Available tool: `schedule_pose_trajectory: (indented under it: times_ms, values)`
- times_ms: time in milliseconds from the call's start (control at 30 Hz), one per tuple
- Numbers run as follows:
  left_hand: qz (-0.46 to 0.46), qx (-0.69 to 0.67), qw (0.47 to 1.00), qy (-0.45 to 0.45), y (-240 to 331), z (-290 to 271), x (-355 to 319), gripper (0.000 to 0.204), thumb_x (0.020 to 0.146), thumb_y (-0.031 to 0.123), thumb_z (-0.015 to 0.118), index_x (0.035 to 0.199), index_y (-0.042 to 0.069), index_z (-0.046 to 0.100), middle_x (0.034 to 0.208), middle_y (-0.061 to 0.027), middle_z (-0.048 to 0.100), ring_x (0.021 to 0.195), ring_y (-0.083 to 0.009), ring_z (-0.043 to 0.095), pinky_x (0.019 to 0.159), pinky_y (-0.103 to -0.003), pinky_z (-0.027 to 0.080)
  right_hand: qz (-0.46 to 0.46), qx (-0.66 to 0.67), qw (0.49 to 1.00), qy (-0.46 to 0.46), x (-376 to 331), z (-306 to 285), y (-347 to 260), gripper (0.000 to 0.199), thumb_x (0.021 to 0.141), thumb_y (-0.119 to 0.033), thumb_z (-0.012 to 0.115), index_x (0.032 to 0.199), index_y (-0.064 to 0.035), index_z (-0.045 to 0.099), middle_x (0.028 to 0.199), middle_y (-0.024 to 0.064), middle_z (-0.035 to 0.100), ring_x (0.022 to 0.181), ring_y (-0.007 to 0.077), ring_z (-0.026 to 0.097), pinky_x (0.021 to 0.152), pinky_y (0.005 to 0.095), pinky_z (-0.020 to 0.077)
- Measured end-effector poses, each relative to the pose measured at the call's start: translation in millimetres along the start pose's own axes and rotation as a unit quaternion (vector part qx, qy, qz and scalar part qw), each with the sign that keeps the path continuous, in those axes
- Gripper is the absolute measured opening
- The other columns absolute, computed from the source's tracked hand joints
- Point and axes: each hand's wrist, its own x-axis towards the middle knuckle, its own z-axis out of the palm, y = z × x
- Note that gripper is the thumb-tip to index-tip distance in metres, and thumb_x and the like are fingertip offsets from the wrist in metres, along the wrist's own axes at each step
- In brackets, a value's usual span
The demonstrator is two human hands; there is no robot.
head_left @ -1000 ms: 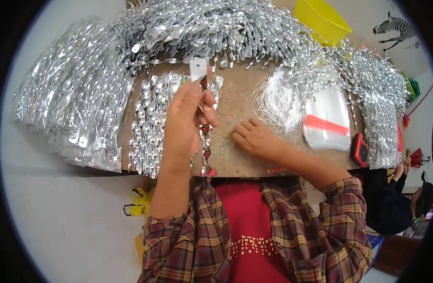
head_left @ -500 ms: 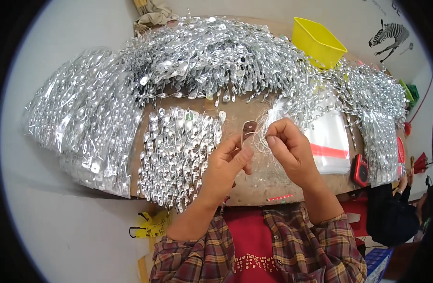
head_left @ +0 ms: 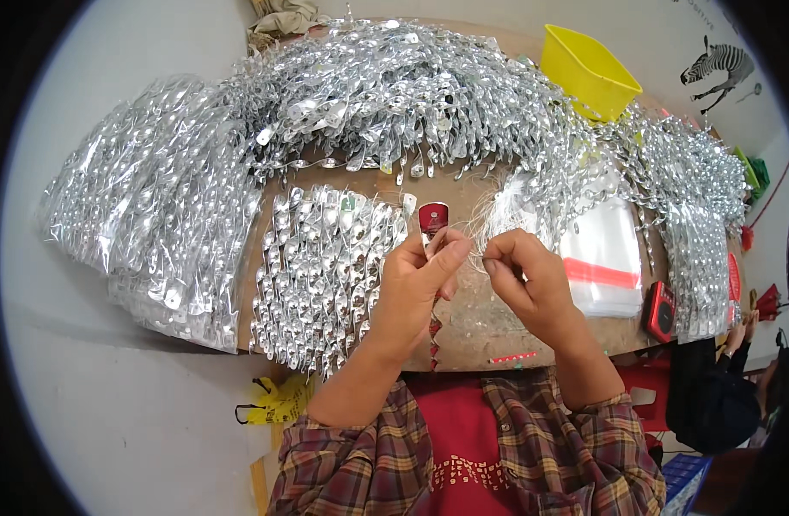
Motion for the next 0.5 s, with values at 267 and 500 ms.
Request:
schedule_pose_trajectory:
  times_ms: [267, 500]
  values:
    - [0.014, 0.081, 0.997, -0.007, 1.3, 11.3, -2.5, 0.014, 0.082, 0.013, 0.064, 0.086, 0.0, 0.059, 0.065, 0.0014, 0.051, 0.048, -0.0048, 0.04, 0.044, -0.019, 0.03, 0.073, 0.438, 0.896, -0.013, 3.3, 2.3, 10.3, 0.026, 0.089, -0.017, 0.054, 0.108, -0.002, 0.045, 0.096, 0.0066, 0.055, 0.096, 0.0145, 0.052, 0.088, 0.0287, 0.0401]
    - [0.026, 0.088, 0.995, -0.032, 3.4, 15.1, -5.6, 0.014, 0.083, 0.014, 0.064, 0.086, 0.0, 0.06, 0.064, 0.0015, 0.051, 0.048, -0.0045, 0.04, 0.044, -0.018, 0.03, 0.139, 0.431, 0.887, -0.087, -1.3, -10.7, 8.7, 0.015, 0.088, -0.015, 0.055, 0.096, -0.0035, 0.049, 0.079, -0.0019, 0.051, 0.067, 0.0041, 0.046, 0.059, 0.0185, 0.0375]
